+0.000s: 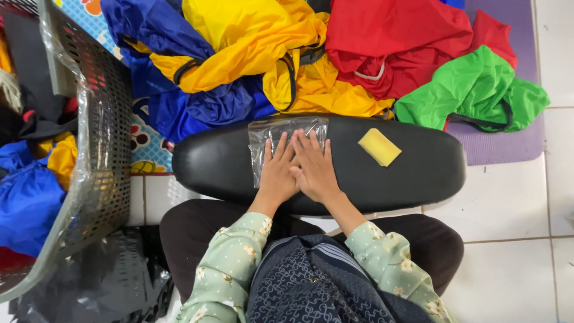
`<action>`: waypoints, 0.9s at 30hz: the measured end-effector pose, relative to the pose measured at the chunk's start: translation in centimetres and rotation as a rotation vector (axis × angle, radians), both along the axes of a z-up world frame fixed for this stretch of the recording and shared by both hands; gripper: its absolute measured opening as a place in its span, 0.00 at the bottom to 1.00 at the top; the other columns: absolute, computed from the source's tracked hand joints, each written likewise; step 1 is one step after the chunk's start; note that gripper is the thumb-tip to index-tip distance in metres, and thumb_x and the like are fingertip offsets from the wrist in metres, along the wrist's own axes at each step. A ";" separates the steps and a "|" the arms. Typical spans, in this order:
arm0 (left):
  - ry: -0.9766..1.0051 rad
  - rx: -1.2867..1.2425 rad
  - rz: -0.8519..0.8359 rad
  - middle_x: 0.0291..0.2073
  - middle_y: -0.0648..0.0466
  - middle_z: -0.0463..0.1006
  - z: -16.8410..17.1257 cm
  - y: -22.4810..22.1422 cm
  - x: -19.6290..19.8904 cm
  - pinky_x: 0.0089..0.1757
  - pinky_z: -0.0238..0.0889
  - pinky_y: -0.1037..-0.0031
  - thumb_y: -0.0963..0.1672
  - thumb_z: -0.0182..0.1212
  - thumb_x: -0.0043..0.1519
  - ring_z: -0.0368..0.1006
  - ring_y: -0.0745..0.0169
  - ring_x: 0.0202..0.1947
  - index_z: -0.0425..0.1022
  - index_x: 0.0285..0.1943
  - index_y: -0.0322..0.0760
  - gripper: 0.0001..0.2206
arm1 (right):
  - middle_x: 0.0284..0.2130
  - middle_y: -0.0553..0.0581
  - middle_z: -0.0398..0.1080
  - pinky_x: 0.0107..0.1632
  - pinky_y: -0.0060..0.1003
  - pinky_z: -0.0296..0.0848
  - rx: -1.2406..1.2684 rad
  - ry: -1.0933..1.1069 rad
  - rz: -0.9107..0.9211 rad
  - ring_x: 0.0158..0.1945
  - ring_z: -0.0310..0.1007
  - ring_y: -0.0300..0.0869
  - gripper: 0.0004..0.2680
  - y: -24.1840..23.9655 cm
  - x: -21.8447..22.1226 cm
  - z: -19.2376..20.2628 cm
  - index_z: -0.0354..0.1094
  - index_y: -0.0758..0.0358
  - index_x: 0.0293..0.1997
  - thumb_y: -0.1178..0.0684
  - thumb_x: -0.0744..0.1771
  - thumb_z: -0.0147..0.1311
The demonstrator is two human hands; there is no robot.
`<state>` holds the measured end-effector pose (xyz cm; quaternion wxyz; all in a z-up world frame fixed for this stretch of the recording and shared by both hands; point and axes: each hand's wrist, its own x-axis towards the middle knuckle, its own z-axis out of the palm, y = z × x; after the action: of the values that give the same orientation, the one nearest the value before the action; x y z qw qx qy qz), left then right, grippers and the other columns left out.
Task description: Folding a black patterned fabric cover and placing it into a clear plastic bag.
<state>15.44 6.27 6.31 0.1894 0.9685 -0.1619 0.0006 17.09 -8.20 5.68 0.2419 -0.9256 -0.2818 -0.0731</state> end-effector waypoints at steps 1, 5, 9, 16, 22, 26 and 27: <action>0.003 0.004 0.000 0.79 0.50 0.51 -0.1 0.2 0.1 0.69 0.22 0.40 0.53 0.40 0.64 0.40 0.43 0.79 0.54 0.80 0.52 0.31 | 0.75 0.65 0.47 0.70 0.70 0.33 0.004 0.003 0.000 0.77 0.39 0.64 0.25 0.2 0.0 0.0 0.49 0.60 0.77 0.39 0.71 0.38; -0.073 -0.013 0.022 0.79 0.52 0.51 -0.7 0.6 -0.1 0.69 0.24 0.43 0.52 0.36 0.66 0.42 0.44 0.79 0.54 0.80 0.51 0.30 | 0.76 0.63 0.43 0.71 0.67 0.28 0.003 0.031 -0.012 0.78 0.36 0.59 0.27 0.6 -0.2 0.3 0.45 0.58 0.79 0.33 0.72 0.24; -0.085 -0.034 0.022 0.78 0.50 0.53 -0.1 0.2 0.0 0.69 0.25 0.42 0.52 0.36 0.66 0.45 0.43 0.78 0.56 0.79 0.51 0.29 | 0.77 0.63 0.37 0.72 0.65 0.26 0.012 0.001 -0.082 0.79 0.30 0.59 0.28 0.6 -0.1 0.5 0.44 0.55 0.79 0.31 0.72 0.18; -0.129 -0.028 0.065 0.77 0.46 0.55 0.6 -0.2 0.0 0.69 0.27 0.43 0.51 0.36 0.70 0.46 0.42 0.77 0.57 0.79 0.51 0.26 | 0.73 0.79 0.40 0.67 0.77 0.26 -0.051 -0.073 -0.510 0.76 0.32 0.74 0.29 -0.2 -0.5 -1.9 0.41 0.65 0.79 0.36 0.70 0.37; -0.173 -0.239 0.081 0.77 0.40 0.52 -0.1 0.7 0.0 0.68 0.36 0.43 0.48 0.42 0.71 0.43 0.34 0.77 0.56 0.79 0.42 0.26 | 0.73 0.78 0.45 0.65 0.80 0.24 -0.134 -0.044 -0.509 0.76 0.35 0.72 0.26 0.3 -0.4 -1.3 0.42 0.62 0.79 0.41 0.71 0.38; -0.367 -0.140 0.404 0.77 0.37 0.50 0.0 1.8 -1.6 0.66 0.35 0.39 0.51 0.51 0.68 0.40 0.27 0.76 0.54 0.80 0.39 0.31 | 0.73 0.74 0.46 0.64 0.81 0.24 -0.130 -0.061 -0.503 0.76 0.35 0.72 0.27 0.3 -0.7 -1.2 0.41 0.58 0.80 0.41 0.70 0.40; -0.373 -0.139 0.562 0.75 0.34 0.53 -0.2 2.2 -1.8 0.64 0.42 0.37 0.53 0.52 0.67 0.44 0.23 0.74 0.53 0.79 0.36 0.33 | 0.73 0.73 0.47 0.63 0.82 0.24 -0.131 -0.068 -0.503 0.76 0.35 0.72 0.27 0.4 -0.6 -1.2 0.41 0.57 0.80 0.42 0.70 0.42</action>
<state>13.62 8.43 6.10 0.2146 0.9432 0.0798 0.2408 16.52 -7.84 4.48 0.1463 -0.9772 -0.0549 -0.1437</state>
